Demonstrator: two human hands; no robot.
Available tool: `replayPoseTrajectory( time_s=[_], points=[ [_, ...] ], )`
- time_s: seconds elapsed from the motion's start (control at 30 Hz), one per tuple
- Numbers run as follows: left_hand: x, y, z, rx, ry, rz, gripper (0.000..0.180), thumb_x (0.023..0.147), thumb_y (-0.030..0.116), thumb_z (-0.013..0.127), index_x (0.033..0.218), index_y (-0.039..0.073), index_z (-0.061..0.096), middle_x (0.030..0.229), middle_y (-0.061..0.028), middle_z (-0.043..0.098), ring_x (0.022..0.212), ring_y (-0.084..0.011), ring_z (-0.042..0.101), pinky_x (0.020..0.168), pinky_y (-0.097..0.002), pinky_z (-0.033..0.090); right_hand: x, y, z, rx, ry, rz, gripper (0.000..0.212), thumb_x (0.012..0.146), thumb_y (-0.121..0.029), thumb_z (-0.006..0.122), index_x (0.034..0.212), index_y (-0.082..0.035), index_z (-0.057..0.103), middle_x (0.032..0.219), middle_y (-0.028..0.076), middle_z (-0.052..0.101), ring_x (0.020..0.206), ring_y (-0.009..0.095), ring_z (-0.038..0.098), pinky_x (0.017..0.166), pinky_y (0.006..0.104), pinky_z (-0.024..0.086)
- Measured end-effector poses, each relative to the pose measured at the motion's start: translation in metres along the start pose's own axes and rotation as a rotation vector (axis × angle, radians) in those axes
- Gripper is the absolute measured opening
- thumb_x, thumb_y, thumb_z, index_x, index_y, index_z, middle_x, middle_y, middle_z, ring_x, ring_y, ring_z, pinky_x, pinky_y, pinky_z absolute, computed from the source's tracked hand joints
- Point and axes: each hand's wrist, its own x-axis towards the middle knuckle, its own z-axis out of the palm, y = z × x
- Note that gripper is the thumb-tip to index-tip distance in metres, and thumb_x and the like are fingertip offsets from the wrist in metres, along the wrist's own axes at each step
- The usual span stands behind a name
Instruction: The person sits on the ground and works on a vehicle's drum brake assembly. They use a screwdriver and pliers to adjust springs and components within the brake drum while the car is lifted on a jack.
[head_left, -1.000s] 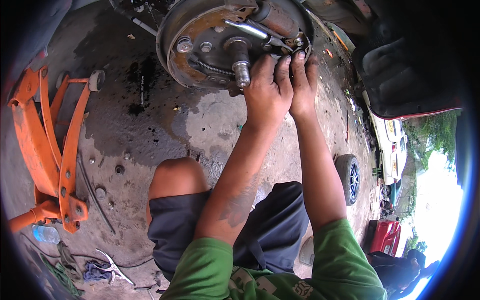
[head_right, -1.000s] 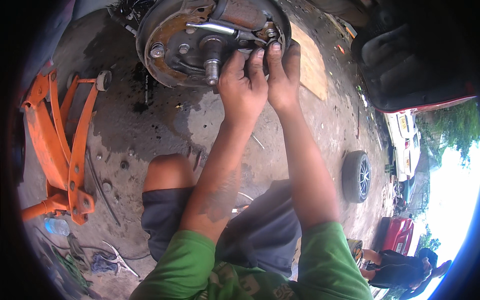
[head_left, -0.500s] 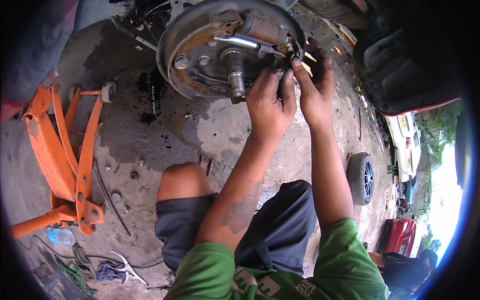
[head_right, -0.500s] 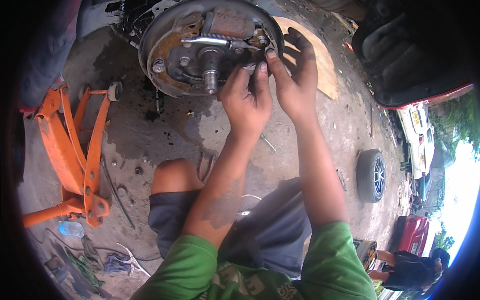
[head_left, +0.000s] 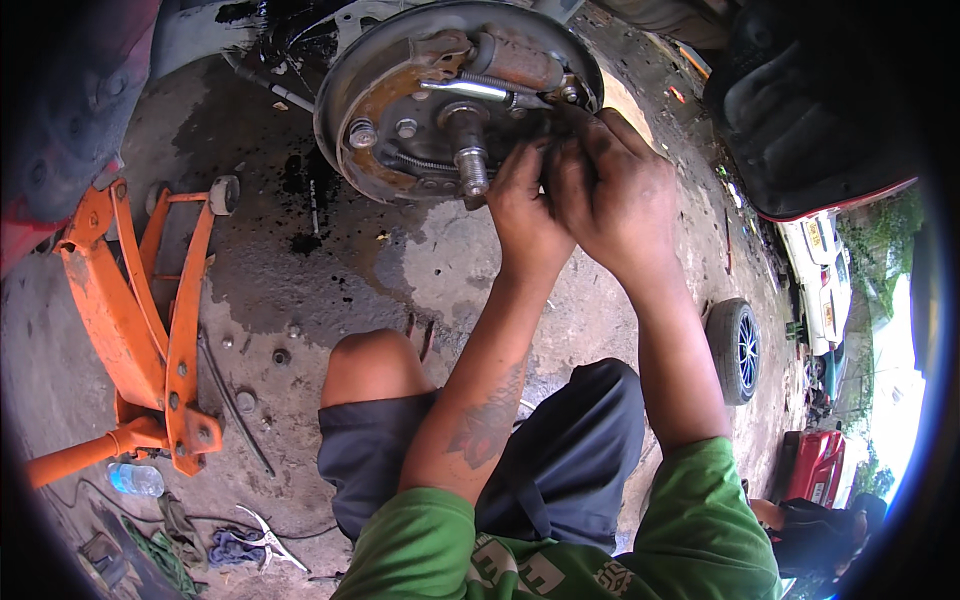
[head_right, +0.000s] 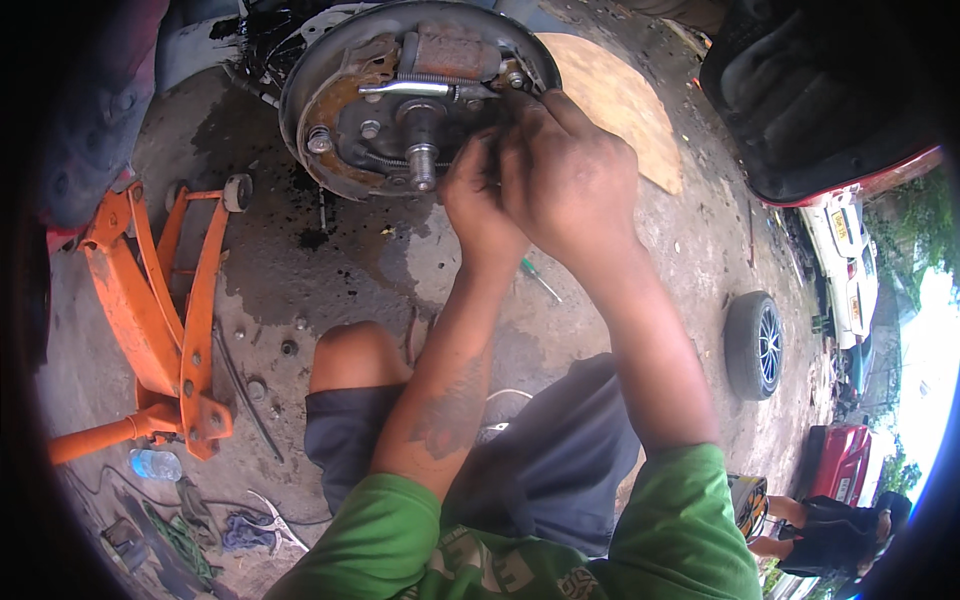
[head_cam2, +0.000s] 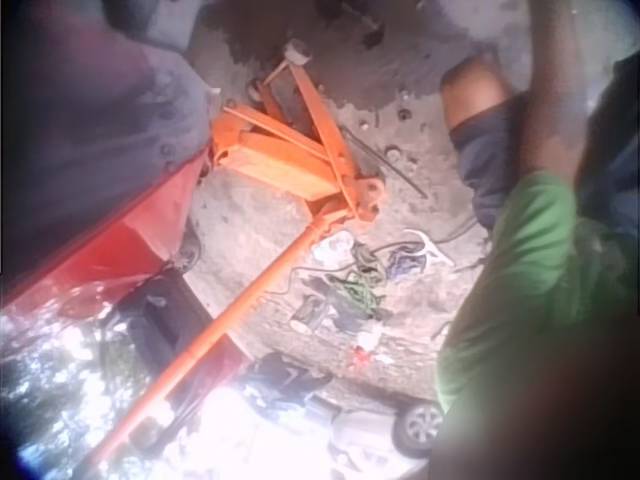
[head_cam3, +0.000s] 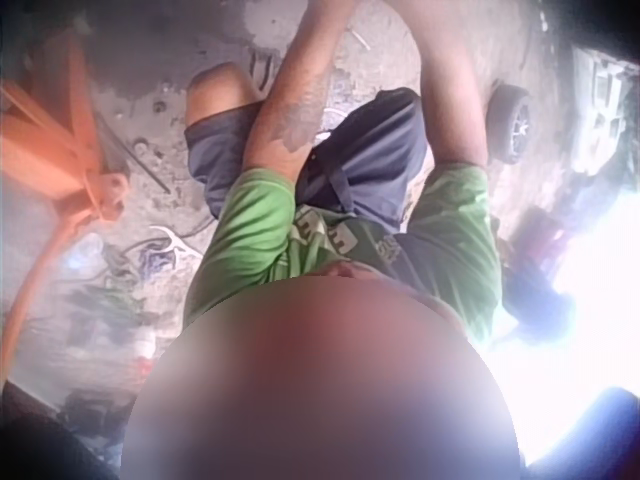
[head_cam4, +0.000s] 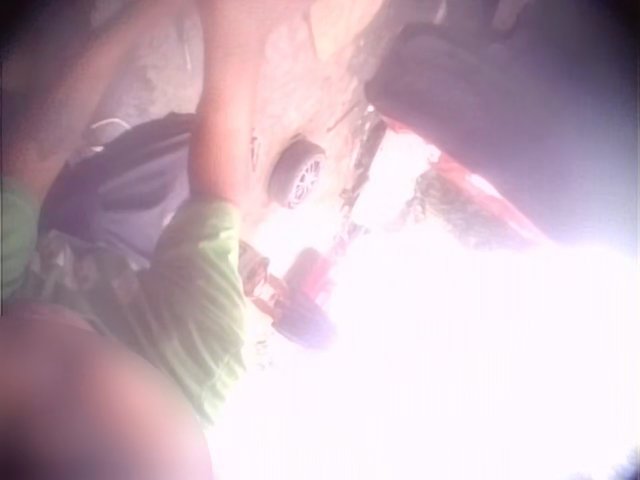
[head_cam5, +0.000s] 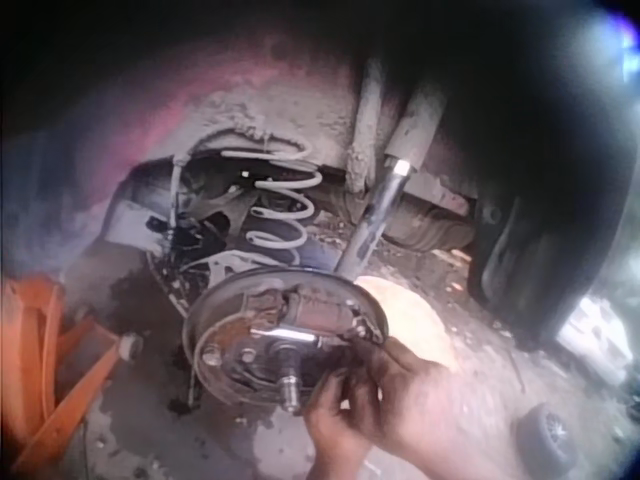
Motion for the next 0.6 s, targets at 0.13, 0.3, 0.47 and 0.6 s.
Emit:
replayPoseTrajectory(
  time_s=[0.13,0.3,0.47,0.6],
  points=[
    [0.0,0.002,0.0,-0.035,0.014,0.0,0.02,0.083,0.01,0.066,0.099,-0.002,0.065,0.092,-0.0186,0.067,0.086,-0.0363,0.067,0.076,-0.04,0.052,-0.001,0.0,0.001,0.005,-0.007,0.004,0.026,0.081,-0.016,0.062,0.103,-0.005,0.069,0.085,0.01,0.064,0.066,0.032,0.065,0.057,0.0415,0.053],
    [-0.001,0.001,-0.001,-0.038,-0.028,-0.112,0.016,0.089,0.01,0.064,0.101,0.0,0.066,0.092,-0.0076,0.071,0.086,-0.0108,0.061,0.078,-0.0269,0.049,-0.001,0.004,0.001,0.005,-0.021,-0.01,0.026,0.082,-0.016,0.062,0.103,-0.004,0.069,0.087,0.011,0.066,0.066,0.033,0.065,0.056,0.0417,0.053],
    [0.002,0.008,-0.001,-0.039,0.0,-0.171,0.014,0.095,0.012,0.059,0.094,-0.001,0.065,0.083,-0.0104,0.069,0.076,-0.0138,0.06,0.07,-0.0302,0.049,0.0,0.007,-0.001,-0.034,-0.093,-0.03,0.027,0.084,-0.018,0.061,0.106,-0.003,0.068,0.087,0.013,0.066,0.065,0.033,0.066,0.057,0.0418,0.054],
    [0.005,0.018,-0.002,0.002,-0.025,-0.211,0.018,0.098,0.012,0.056,0.091,-0.002,0.064,0.079,-0.0158,0.067,0.069,-0.0235,0.062,0.065,-0.0362,0.048,-0.009,0.011,-0.01,0.083,-0.099,-0.031,0.029,0.086,-0.018,0.062,0.111,-0.002,0.066,0.093,0.014,0.066,0.068,0.034,0.066,0.061,0.0413,0.055]
  ],
)
